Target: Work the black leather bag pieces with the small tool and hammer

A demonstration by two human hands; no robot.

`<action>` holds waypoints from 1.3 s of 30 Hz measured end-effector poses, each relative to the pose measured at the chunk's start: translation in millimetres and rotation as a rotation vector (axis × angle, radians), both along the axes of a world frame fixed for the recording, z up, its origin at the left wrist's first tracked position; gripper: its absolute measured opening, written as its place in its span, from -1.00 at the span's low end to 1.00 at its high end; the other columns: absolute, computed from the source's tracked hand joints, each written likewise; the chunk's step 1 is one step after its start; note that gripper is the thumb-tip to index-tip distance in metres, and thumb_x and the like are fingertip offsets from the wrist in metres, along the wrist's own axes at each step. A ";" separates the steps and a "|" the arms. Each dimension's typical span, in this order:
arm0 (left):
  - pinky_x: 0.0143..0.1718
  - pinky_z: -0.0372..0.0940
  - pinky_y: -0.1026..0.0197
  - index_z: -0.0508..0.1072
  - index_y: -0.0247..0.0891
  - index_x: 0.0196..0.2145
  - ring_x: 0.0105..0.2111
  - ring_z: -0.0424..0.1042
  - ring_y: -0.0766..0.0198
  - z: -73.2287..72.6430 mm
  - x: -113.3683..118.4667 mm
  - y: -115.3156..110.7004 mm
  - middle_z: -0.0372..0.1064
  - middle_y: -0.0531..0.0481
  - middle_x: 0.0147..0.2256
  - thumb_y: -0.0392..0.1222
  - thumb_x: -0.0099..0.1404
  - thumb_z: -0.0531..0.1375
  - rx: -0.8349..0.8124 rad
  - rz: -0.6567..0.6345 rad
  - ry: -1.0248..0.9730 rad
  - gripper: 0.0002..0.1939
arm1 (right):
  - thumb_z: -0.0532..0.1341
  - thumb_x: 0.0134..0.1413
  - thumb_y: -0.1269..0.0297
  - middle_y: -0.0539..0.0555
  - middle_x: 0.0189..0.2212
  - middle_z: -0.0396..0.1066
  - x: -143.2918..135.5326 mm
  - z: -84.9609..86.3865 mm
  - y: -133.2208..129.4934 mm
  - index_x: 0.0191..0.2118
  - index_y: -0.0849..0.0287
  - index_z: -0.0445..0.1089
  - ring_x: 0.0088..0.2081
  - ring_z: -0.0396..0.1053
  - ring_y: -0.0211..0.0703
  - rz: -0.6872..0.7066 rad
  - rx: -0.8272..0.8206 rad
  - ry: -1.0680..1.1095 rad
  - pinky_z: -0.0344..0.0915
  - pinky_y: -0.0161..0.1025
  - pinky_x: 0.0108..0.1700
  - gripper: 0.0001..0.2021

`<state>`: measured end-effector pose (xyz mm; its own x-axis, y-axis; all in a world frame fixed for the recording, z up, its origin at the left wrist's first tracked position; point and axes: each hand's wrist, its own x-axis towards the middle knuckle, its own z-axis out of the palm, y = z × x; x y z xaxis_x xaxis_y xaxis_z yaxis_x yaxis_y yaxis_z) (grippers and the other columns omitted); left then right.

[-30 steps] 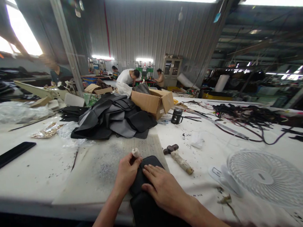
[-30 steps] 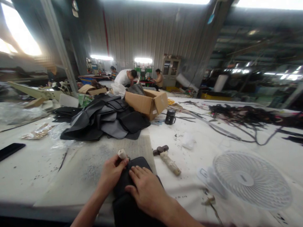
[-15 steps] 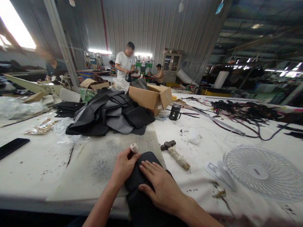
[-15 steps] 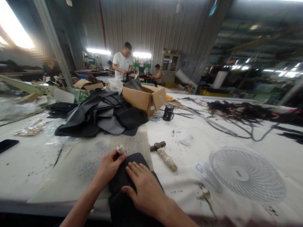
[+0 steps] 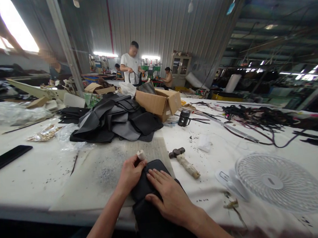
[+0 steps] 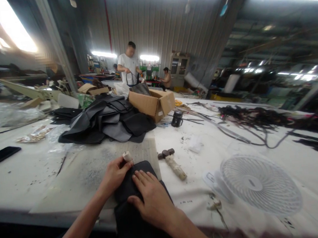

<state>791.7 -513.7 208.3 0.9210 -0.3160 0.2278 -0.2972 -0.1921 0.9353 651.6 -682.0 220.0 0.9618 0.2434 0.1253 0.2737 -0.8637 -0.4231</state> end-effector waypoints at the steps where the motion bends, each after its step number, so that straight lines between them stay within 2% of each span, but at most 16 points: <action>1: -0.24 0.29 0.14 0.64 -0.22 -0.32 -0.31 0.52 0.07 -0.8 0.0 -0.1 0.61 -0.03 -0.37 0.00 0.35 0.30 0.006 -0.007 -0.003 -0.76 | 0.23 0.52 -0.03 0.21 0.55 0.12 -0.3 0.2 1.0 0.55 0.22 0.20 0.57 0.06 0.14 0.001 -0.006 0.001 -0.03 0.16 0.62 -0.32; 6: -0.26 0.24 0.16 0.57 -0.22 -0.35 -0.33 0.46 0.15 -5.1 -6.2 -1.4 0.53 0.03 -0.40 -0.07 0.38 0.28 0.011 -0.012 -0.054 -0.79 | 0.26 0.50 -0.03 0.24 0.56 0.10 -0.8 5.8 2.2 0.55 0.26 0.20 0.58 0.04 0.19 0.012 0.015 0.027 -0.05 0.19 0.62 -0.29; 9: -0.24 0.24 0.17 0.52 -0.20 -0.37 -0.33 0.43 0.18 -5.8 -13.0 -1.9 0.49 0.06 -0.40 -0.14 0.38 0.28 -0.009 -0.009 -0.129 -0.83 | 0.25 0.49 -0.14 0.17 0.54 0.17 3.9 12.4 -16.4 0.54 0.13 0.24 0.55 0.12 0.15 0.051 0.149 0.059 0.07 0.12 0.59 -0.29; 11: -0.21 0.24 0.17 0.51 -0.20 -0.37 -0.31 0.43 0.19 -5.3 -16.6 -1.7 0.48 0.06 -0.37 -0.19 0.38 0.27 -0.013 -0.022 -0.180 -0.86 | 0.19 0.53 -0.12 0.18 0.47 0.31 9.0 14.3 -40.2 0.47 0.09 0.33 0.47 0.26 0.11 -0.090 0.190 -0.047 0.20 0.05 0.51 -0.40; 13: -0.20 0.23 0.17 0.50 -0.20 -0.38 -0.29 0.43 0.19 -4.8 -18.6 -1.2 0.46 0.05 -0.36 -0.22 0.38 0.27 -0.009 -0.028 -0.207 -0.85 | 0.19 0.52 -0.05 0.30 0.33 0.43 14.5 12.3 -68.2 0.37 0.17 0.41 0.36 0.36 0.24 -0.388 0.060 -0.160 0.27 0.14 0.42 -0.48; 15: -0.19 0.22 0.17 0.49 -0.21 -0.39 -0.29 0.44 0.19 -5.1 -18.8 -0.7 0.46 0.05 -0.36 -0.23 0.38 0.28 -0.014 -0.026 -0.208 -0.85 | 0.24 0.45 0.00 0.43 0.19 0.46 19.7 7.4 -93.6 0.25 0.28 0.47 0.26 0.39 0.42 -0.628 -0.129 -0.121 0.32 0.25 0.28 -0.51; 17: -0.18 0.22 0.17 0.49 -0.21 -0.38 -0.27 0.44 0.18 -6.4 -18.1 -0.6 0.47 0.04 -0.34 -0.24 0.38 0.27 -0.027 -0.022 -0.204 -0.86 | 0.25 0.42 0.02 0.44 0.10 0.49 24.9 2.5 -110.7 0.18 0.31 0.47 0.18 0.44 0.44 -0.698 -0.202 -0.004 0.38 0.20 0.14 -0.54; 20: -0.17 0.21 0.17 0.49 -0.21 -0.38 -0.27 0.44 0.17 -8.7 -16.8 -0.7 0.47 0.03 -0.34 -0.24 0.38 0.27 -0.036 -0.018 -0.205 -0.86 | 0.20 0.45 0.09 0.36 0.03 0.55 35.0 2.2 -119.4 0.13 0.26 0.46 0.07 0.52 0.29 -0.678 -0.164 0.038 0.38 0.05 0.04 -0.64; 23: -0.19 0.20 0.17 0.46 -0.21 -0.40 -0.28 0.43 0.17 -9.9 -16.7 -0.7 0.44 0.03 -0.35 -0.24 0.37 0.27 -0.040 -0.010 -0.212 -0.84 | 0.14 0.47 0.10 0.33 -0.12 0.58 45.4 16.7 -117.0 0.01 0.25 0.48 -0.07 0.56 0.23 -0.690 -0.112 0.044 0.38 0.02 -0.03 -0.68; 25: -0.21 0.18 0.17 0.44 -0.21 -0.42 -0.31 0.40 0.19 -9.6 -17.0 -0.5 0.41 0.04 -0.38 -0.23 0.37 0.27 -0.038 -0.004 -0.210 -0.82 | 0.03 0.55 0.00 0.25 -0.23 0.57 47.5 35.6 -112.0 -0.12 0.20 0.46 -0.18 0.56 0.12 -0.666 -0.035 0.052 0.41 -0.06 -0.12 -0.59; 27: -0.22 0.16 0.17 0.41 -0.21 -0.44 -0.32 0.38 0.20 -8.7 -17.2 -0.5 0.39 0.04 -0.39 -0.23 0.37 0.27 -0.038 -0.010 -0.207 -0.80 | -0.06 0.58 -0.15 0.15 -0.30 0.53 42.2 60.8 -102.6 -0.18 0.15 0.41 -0.30 0.52 -0.02 -0.560 0.190 0.007 0.44 -0.16 -0.25 -0.48; 29: -0.22 0.16 0.17 0.38 -0.21 -0.45 -0.32 0.38 0.21 -7.7 -17.4 -0.8 0.39 0.05 -0.38 -0.23 0.37 0.26 -0.038 -0.021 -0.206 -0.78 | 0.03 0.53 -0.27 0.03 -0.37 0.47 30.1 89.0 -86.8 -0.11 0.13 0.39 -0.43 0.45 -0.12 -0.405 0.475 -0.063 0.41 -0.22 -0.39 -0.47; 31: -0.22 0.16 0.17 0.36 -0.21 -0.46 -0.32 0.37 0.21 -7.3 -17.4 -1.4 0.38 0.05 -0.38 -0.23 0.38 0.25 -0.036 -0.020 -0.208 -0.76 | 0.20 0.45 -0.27 -0.06 -0.46 0.39 15.7 114.0 -65.4 0.00 0.13 0.41 -0.54 0.33 -0.18 -0.289 0.616 -0.130 0.33 -0.26 -0.49 -0.50; 34: -0.21 0.15 0.17 0.37 -0.20 -0.44 -0.31 0.37 0.20 -8.2 -17.8 -2.1 0.40 0.04 -0.37 -0.23 0.37 0.25 -0.038 -0.019 -0.207 -0.78 | 0.22 0.49 -0.13 -0.06 -0.47 0.42 1.4 131.0 -31.0 0.17 0.15 0.45 -0.51 0.33 -0.19 -0.230 0.459 -0.213 0.31 -0.28 -0.44 -0.55; 37: -0.23 0.14 0.17 0.38 -0.21 -0.45 -0.32 0.36 0.20 -9.3 -18.9 -1.6 0.38 0.04 -0.39 -0.23 0.37 0.24 -0.037 -0.017 -0.195 -0.78 | 0.20 0.51 -0.01 0.11 -0.21 0.64 3.0 121.4 -7.6 0.33 0.16 0.44 -0.29 0.55 -0.06 -0.161 0.310 -0.156 0.46 -0.21 -0.19 -0.52; 39: -0.25 0.12 0.17 0.35 -0.20 -0.48 -0.34 0.34 0.21 -9.4 -19.6 -0.9 0.35 0.05 -0.41 -0.23 0.35 0.24 -0.034 -0.006 -0.186 -0.76 | 0.19 0.49 0.04 0.20 -0.06 0.67 9.7 114.2 -2.2 0.41 0.20 0.40 -0.18 0.61 0.02 -0.137 0.270 -0.094 0.50 -0.13 -0.06 -0.47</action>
<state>772.1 -514.7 198.9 0.8600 -0.3106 0.4050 -0.4670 -0.1588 0.8699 661.3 -684.2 334.2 0.9644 0.0581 0.2582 0.2116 -0.7551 -0.6205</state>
